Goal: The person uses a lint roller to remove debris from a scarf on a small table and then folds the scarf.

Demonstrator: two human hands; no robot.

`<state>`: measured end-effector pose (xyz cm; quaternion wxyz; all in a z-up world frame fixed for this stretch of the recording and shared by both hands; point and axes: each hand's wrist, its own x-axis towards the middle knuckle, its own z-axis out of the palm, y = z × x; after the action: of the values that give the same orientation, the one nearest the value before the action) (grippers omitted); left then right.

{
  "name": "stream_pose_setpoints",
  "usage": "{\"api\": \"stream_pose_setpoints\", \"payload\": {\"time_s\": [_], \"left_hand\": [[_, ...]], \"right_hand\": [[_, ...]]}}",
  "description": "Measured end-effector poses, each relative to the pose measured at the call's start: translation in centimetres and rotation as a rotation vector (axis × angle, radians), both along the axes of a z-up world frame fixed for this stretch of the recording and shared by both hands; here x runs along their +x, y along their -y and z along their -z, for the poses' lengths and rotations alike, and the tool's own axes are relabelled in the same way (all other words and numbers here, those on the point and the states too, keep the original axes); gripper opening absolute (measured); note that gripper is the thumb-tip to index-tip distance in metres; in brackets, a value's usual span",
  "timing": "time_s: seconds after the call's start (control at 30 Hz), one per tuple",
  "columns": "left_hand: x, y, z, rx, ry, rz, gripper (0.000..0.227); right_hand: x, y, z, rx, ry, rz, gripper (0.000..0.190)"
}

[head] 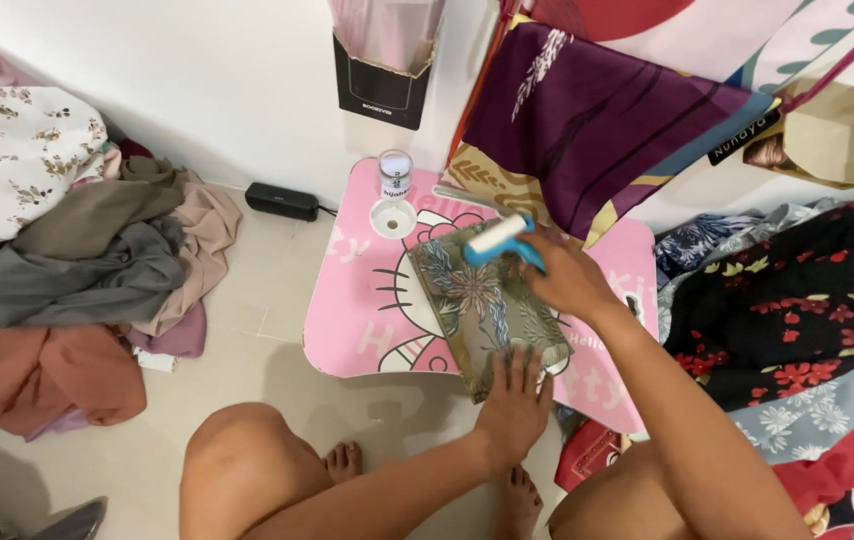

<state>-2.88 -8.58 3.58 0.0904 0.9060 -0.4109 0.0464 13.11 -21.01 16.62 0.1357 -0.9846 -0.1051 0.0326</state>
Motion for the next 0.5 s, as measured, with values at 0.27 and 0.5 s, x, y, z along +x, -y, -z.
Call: {"api": "stream_pose_setpoints", "payload": {"time_s": [0.27, 0.5], "left_hand": [[-1.3, -1.3, -4.2, 0.457, -0.220, 0.051, 0.049], [-0.8, -0.8, -3.6, 0.455, -0.294, 0.058, 0.049]], "right_hand": [[-5.9, -5.1, -3.5, -0.141, -0.387, 0.083, 0.054], [-2.2, -8.0, 1.1, -0.072, -0.120, 0.036, 0.052]]}}
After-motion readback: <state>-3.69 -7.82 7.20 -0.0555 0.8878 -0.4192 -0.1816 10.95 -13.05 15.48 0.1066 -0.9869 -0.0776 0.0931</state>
